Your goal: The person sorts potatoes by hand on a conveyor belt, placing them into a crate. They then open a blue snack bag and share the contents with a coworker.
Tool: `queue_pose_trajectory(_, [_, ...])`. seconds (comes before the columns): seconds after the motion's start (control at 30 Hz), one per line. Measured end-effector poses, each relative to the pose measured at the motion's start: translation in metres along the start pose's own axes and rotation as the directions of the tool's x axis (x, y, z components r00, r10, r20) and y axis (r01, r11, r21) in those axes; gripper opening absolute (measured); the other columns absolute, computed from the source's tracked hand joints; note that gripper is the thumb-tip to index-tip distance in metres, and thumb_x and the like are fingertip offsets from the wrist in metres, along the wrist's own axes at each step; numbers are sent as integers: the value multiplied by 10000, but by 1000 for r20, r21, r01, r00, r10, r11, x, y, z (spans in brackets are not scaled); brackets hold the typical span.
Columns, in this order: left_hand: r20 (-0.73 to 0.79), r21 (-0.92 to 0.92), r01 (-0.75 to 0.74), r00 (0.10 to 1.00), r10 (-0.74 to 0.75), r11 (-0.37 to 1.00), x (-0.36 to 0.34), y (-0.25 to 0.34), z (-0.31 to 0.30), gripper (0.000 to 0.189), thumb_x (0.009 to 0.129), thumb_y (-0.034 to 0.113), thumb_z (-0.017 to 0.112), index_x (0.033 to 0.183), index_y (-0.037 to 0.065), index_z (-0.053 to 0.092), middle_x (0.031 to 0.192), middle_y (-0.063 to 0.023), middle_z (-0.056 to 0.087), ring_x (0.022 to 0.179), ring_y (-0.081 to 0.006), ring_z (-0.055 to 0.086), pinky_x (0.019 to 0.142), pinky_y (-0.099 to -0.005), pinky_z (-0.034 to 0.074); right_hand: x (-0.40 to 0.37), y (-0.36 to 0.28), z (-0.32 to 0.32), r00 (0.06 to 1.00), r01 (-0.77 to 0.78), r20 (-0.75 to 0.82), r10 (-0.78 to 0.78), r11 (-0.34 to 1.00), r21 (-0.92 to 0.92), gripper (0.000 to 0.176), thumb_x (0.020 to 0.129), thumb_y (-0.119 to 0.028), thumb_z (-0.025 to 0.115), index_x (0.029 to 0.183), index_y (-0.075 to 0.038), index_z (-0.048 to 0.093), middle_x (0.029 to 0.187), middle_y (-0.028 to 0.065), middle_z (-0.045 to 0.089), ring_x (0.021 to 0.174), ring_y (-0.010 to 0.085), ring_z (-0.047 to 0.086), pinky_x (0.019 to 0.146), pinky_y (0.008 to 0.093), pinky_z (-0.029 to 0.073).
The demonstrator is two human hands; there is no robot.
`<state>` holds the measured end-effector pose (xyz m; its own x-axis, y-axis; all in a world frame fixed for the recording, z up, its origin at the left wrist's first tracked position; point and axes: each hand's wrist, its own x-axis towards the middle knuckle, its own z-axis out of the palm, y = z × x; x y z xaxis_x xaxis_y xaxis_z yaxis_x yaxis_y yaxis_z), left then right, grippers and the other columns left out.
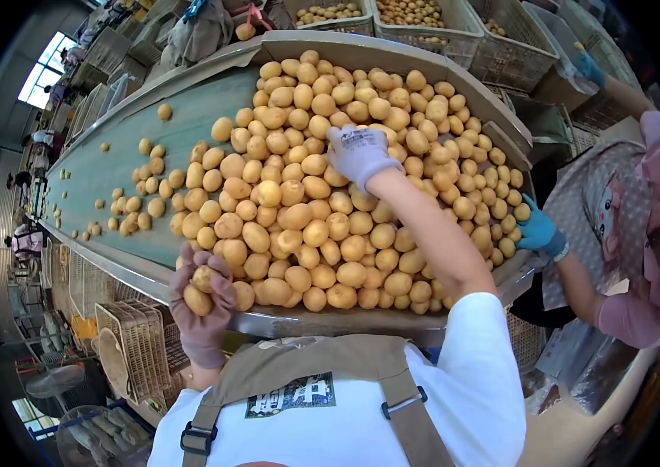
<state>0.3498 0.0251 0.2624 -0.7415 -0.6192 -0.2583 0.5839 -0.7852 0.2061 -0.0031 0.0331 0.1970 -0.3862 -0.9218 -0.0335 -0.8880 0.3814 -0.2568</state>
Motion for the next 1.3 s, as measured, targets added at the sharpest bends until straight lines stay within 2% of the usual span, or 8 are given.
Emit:
queue_pose_trajectory(0.13, [-77, 134, 42, 996, -32, 990, -4, -18, -1, 417, 1042, 334, 471, 1425, 182, 539, 1262, -30, 642, 1248, -256, 560, 977, -451, 521, 11, 7, -22, 996, 23, 76, -37, 984, 176, 483, 853, -407, 623, 1220, -93, 619, 1098, 172, 699, 998, 325, 689, 865, 440, 533])
queue_pose_trajectory(0.3, [51, 174, 319, 942, -332, 932, 7, -47, 10, 685, 1033, 632, 313, 1587, 230, 279, 1481, -76, 495, 1272, -247, 543, 949, -423, 526, -68, -30, -41, 972, 65, 44, -232, 441, 895, 507, 880, -371, 718, 1272, -59, 638, 1026, 92, 694, 934, 160, 637, 823, 320, 512])
queue_pose_trajectory(0.57, [74, -162, 306, 952, -298, 938, 3, -41, 0, 553, 1018, 559, 454, 1472, 243, 479, 1338, -56, 563, 1139, -229, 543, 824, -363, 499, -97, -16, -15, 806, 463, -448, -388, 884, 67, 223, 815, -149, 681, 1036, -131, 661, 1053, 47, 670, 852, 272, 622, 856, 397, 452])
queue_pose_trajectory(0.83, [79, -323, 257, 966, -245, 911, -14, -29, -8, 509, 991, 512, 540, 1432, 257, 552, 1509, -25, 457, 1332, -218, 439, 986, -378, 453, -105, -96, 18, 855, 499, -13, -518, 830, -248, 348, 759, -207, 694, 1090, -109, 651, 1277, 85, 581, 802, 196, 643, 696, 406, 476])
queue_pose_trajectory(0.97, [62, -445, 179, 984, -169, 877, -24, -31, -9, 561, 1012, 562, 454, 1480, 255, 494, 1641, -63, 272, 1460, -237, 324, 1090, -409, 395, -104, -67, 1, 955, 287, -142, -262, 682, 673, 403, 775, -253, 792, 1089, -49, 644, 1217, 129, 658, 805, 237, 674, 738, 413, 532])
queue_pose_trajectory(1.0, [48, -495, 149, 988, -144, 856, -26, -38, -6, 587, 1023, 576, 410, 1505, 244, 454, 1655, -91, 234, 1486, -260, 289, 1120, -443, 378, -111, -74, -26, 977, -110, 198, -78, 611, 784, 405, 833, -230, 773, 1158, -30, 637, 1177, 134, 684, 938, 269, 676, 837, 401, 539])
queue_pose_trajectory(1.13, [236, -176, 314, 933, -270, 933, -15, -44, -13, 597, 1046, 584, 308, 1542, 261, 380, 1644, -126, 226, 1454, -282, 310, 1078, -409, 419, -113, -88, -21, 745, 647, -432, -508, 391, 655, 337, 949, -207, 660, 1221, -8, 648, 1143, 152, 700, 1007, 275, 654, 859, 387, 531])
queue_pose_trajectory(1.3, [118, -99, 288, 954, -276, 953, -11, -45, -2, 587, 1035, 603, 309, 1534, 304, 387, 1574, -116, 350, 1237, -224, 482, 824, -324, 498, -84, -74, -34, 907, 395, -177, -382, 624, 674, 267, 952, -221, 602, 1092, -1, 657, 1076, 160, 721, 940, 339, 700, 799, 396, 535])
